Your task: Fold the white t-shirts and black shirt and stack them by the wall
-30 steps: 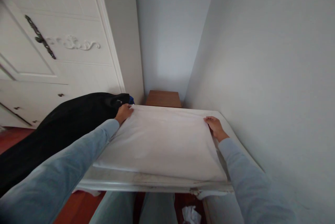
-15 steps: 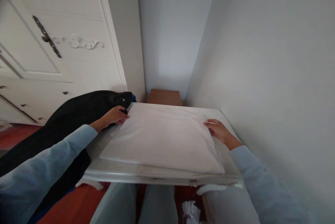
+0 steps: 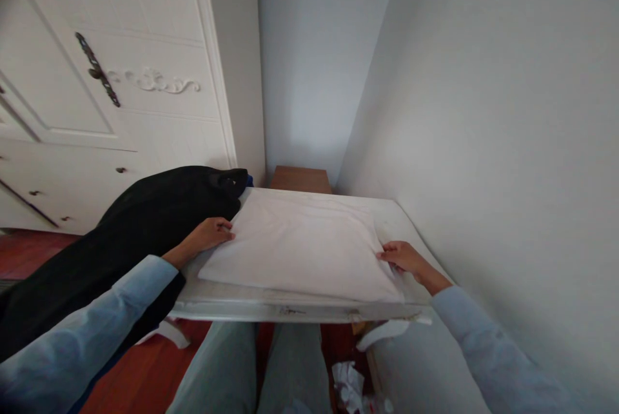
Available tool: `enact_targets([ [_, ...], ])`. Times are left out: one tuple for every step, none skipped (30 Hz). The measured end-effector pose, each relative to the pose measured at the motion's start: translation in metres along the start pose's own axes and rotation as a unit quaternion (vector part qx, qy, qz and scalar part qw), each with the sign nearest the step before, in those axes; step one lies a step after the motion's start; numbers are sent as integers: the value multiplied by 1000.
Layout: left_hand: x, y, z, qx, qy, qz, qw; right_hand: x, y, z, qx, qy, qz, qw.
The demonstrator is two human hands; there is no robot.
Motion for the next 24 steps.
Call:
enact_targets([
  [-1,0,0,-10,-4,-3,1000,0,1,-1,13,-1,3,1000],
  [-3,-1,1,-25,-9,-7,1000,1,2,-2,33,6,0,999],
  [-6,-2,1,-42,-16,-11,999,0,2,-3,60,17,-7,998],
  [-9,-3,1,-59,-23,-16,998,-1,1,-4,91,32,-15,995],
  [-12,-5,1,-75,-27,-21,997,-2,0,-5,121,47,-22,991],
  [-15,-6,1,-87,-28,-24,996,-4,0,-6,149,59,-26,987],
  [-17,-7,0,-89,-21,-30,995,-6,-1,-7,172,68,-28,982],
  [-19,-7,-1,-81,-6,-37,996,-8,-2,-7,188,75,-28,979],
  [-21,-6,-2,-65,15,-43,997,-9,-2,-8,195,76,-29,977],
  [-23,-5,-4,-47,37,-49,997,-10,-2,-8,193,73,-31,978],
  [-23,-3,-5,-28,52,-55,997,-11,-1,-7,183,65,-35,980],
  [-24,-1,-6,-12,61,-59,996,-11,0,-7,167,56,-41,984],
  [-24,0,-7,-3,61,-62,996,-11,2,-7,146,45,-49,987],
  [-24,2,-7,2,57,-65,996,-11,4,-6,124,34,-58,990],
  [-25,3,-7,3,49,-71,996,-11,6,-5,103,23,-71,992],
  [-25,3,-6,1,43,-78,996,-10,8,-5,86,10,-84,993],
  [-26,3,-6,-3,37,-87,995,-10,10,-4,71,-6,-97,993],
  [-27,2,-5,-7,32,-95,995,-10,11,-3,58,-23,-107,992],
  [-28,1,-4,-10,27,-101,994,-10,12,-3,46,-38,-115,992],
  [-30,-1,-3,-13,24,-105,994,-10,13,-3,33,-49,-120,991],
  [-31,-2,-2,-17,23,-106,994,-10,14,-4,18,-54,-124,991],
  [-33,-3,-2,-18,27,-105,994,-10,14,-4,5,-57,-127,990],
  [-34,-3,-2,-18,34,-102,994,-10,15,-5,-8,-60,-130,990],
  [-36,-3,-2,-13,43,-97,994,-10,15,-5,-18,-67,-132,989],
])
Point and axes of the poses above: each hand's wrist, its own x-axis towards the middle knuckle, its own y-axis out of the palm, z = x × y, the point moved 1 cm from there along x, towards the middle knuckle, and after that the axes turned 12 degrees about -z, right-handed, at the moved point
